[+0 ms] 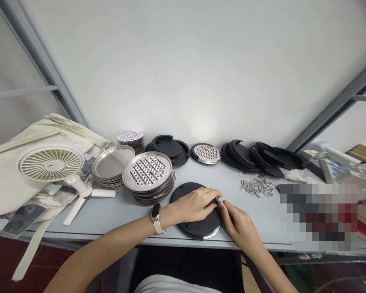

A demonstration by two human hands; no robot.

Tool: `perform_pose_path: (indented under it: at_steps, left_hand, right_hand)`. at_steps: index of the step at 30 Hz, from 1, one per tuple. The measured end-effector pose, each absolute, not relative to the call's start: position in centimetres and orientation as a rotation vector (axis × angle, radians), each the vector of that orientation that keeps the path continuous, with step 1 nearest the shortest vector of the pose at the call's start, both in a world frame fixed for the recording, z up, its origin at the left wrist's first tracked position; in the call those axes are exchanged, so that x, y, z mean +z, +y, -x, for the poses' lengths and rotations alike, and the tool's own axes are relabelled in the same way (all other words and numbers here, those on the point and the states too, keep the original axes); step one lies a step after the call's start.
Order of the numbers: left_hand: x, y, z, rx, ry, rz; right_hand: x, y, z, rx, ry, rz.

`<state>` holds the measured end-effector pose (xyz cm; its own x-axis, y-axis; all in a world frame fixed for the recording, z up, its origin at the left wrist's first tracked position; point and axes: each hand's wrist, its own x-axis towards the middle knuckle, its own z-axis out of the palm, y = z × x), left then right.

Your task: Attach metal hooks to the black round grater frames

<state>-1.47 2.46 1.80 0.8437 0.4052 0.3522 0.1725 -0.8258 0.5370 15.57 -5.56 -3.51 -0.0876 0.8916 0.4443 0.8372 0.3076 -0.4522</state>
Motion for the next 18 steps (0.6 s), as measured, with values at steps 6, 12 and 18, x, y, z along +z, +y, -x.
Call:
perform_pose_path:
  at_steps: [6,12,18]
  left_hand:
    - [1.66,2.46,1.49,0.626,0.415,-2.507]
    - [1.61,2.48,1.44,0.621,0.411,-2.506]
    - [1.69,2.47,1.43,0.627,0.397,-2.521]
  right_hand:
    - [-3.62,-5.62,-15.65,0.025,-1.919,1.510]
    - [-3.66,-5.60,-15.63,0.038,-1.916,1.507]
    - [-3.61,-5.58,-15.58,0.101,-1.910,1.530]
